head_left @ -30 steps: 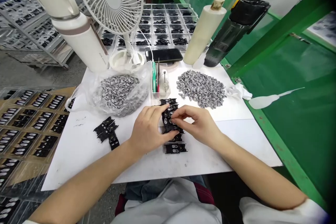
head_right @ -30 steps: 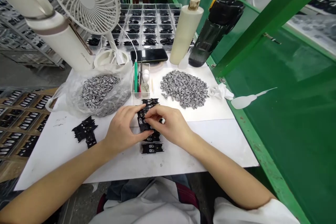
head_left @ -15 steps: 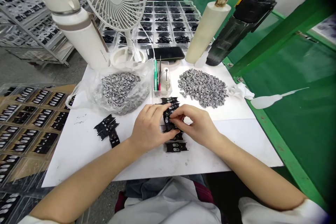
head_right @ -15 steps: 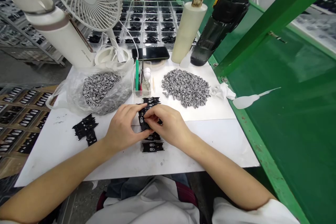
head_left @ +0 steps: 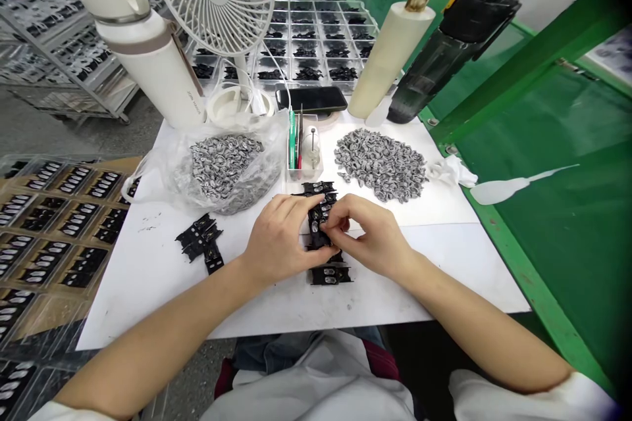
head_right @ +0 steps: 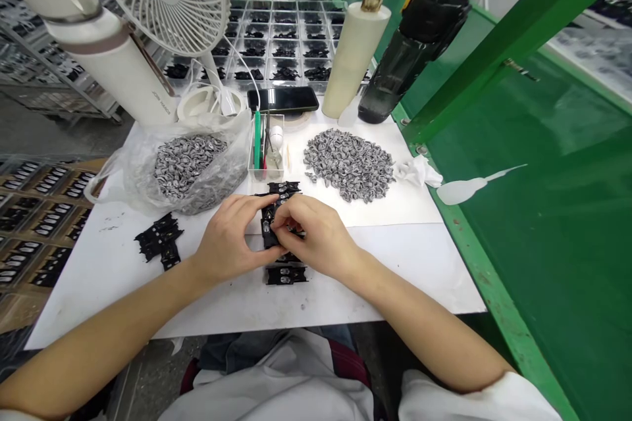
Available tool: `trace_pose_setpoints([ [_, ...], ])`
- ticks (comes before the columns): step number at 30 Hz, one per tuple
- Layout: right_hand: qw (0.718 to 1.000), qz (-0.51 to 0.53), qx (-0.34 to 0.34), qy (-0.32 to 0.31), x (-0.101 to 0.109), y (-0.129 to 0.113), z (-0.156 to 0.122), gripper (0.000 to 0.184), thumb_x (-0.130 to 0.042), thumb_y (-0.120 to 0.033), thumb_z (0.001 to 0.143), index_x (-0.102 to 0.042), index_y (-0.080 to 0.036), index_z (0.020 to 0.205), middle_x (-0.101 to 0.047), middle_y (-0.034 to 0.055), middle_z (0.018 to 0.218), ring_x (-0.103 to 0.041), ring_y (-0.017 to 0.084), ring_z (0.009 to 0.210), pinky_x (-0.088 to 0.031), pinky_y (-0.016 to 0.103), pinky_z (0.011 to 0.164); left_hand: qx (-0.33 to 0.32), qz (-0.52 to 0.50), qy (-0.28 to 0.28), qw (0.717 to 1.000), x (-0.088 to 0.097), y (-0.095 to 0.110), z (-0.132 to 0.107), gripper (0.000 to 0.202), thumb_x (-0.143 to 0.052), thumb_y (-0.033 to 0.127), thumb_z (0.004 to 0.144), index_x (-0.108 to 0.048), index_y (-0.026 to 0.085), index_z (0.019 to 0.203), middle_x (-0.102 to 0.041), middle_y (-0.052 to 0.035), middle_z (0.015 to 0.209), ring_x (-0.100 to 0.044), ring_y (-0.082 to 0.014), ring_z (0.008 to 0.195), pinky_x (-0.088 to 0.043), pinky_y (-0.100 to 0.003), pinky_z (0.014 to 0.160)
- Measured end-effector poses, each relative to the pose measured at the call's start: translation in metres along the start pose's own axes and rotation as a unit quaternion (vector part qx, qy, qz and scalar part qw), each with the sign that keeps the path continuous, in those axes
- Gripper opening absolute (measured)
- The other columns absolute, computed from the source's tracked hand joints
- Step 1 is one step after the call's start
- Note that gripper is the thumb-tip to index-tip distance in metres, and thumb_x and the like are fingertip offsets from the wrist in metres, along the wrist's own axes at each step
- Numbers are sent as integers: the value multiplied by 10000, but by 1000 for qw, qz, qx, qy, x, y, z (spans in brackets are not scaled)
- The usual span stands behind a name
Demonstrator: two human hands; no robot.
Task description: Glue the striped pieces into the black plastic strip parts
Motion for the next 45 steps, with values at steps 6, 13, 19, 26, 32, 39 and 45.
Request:
trace_pose_setpoints([
  [6, 996, 86, -1, 10, 30, 3, 4, 77, -561, -159, 773, -554, -207, 833, -559, 18, 764, -537, 140, 711, -459, 284, 670, -50, -152, -72, 984, -3, 2, -3, 879, -654, 429, 652, -151, 204, 1336, -483, -141, 1212, -554, -245, 1005, -446, -421, 878],
  [13, 954, 25, 116, -277, 34, -3, 5, 348, -650, -293, 720, -634, -238, 1063, -437, 101, 1282, -412, 258, 1196, -387, 396, 964, -157, -289, -172, 929, -2, 15, -8, 1009, -666, 312, 636, 57, 308, 1340, -331, -168, 1355, -582, -250, 991, -488, -424, 842],
  [19, 952, 3, 129, -279, 32, -1, 3, 248, -640, -316, 734, -673, -226, 963, -464, 102, 1260, -390, 245, 1218, -359, 393, 1000, -164, -254, -175, 937, 2, 17, -5, 935, -676, 343, 611, -88, 268, 1334, -501, -127, 1191, -575, -254, 991, -478, -414, 855],
  [26, 976, -1, 75, -205, 50, 8, 5, 195, -658, -290, 702, -675, -238, 889, -509, 73, 1222, -459, 252, 1156, -384, 405, 974, -230, -47, 7, 972, 15, 11, -2, 546, -632, 354, 673, -401, 223, 1150, -528, -113, 1110, -560, -221, 980, -495, -359, 777],
  [32, 971, 14, 38, -234, 49, 8, 5, 224, -633, -277, 722, -652, -216, 937, -648, 49, 965, -597, 180, 892, -468, 306, 809, -283, 8, 39, 958, 18, 17, -1, 218, -592, 199, 714, -554, 222, 927, -632, -20, 819, -590, -134, 738, -506, -279, 688],
  [39, 968, 12, 1, -252, 44, 5, 5, 222, -626, -261, 714, -657, -198, 924, -643, 21, 756, -586, 135, 672, -461, 250, 646, -300, 10, 39, 953, 17, 20, 0, 163, -606, 189, 711, -585, 199, 873, -650, -17, 754, -593, -125, 682, -508, -271, 647],
  [45, 967, 16, -4, -254, 42, 5, 5, 206, -620, -243, 713, -654, -191, 909, -621, 8, 707, -570, 118, 628, -454, 228, 605, -300, 10, 36, 953, 17, 19, -1, 156, -615, 187, 701, -587, 204, 853, -654, -14, 756, -596, -125, 692, -509, -270, 651],
])
Point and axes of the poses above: each hand's wrist, its own z-axis towards the middle knuckle, its own x-axis out of the back of the hand, y = z × x, the point moved 3 cm from there along z, towards the middle knuckle
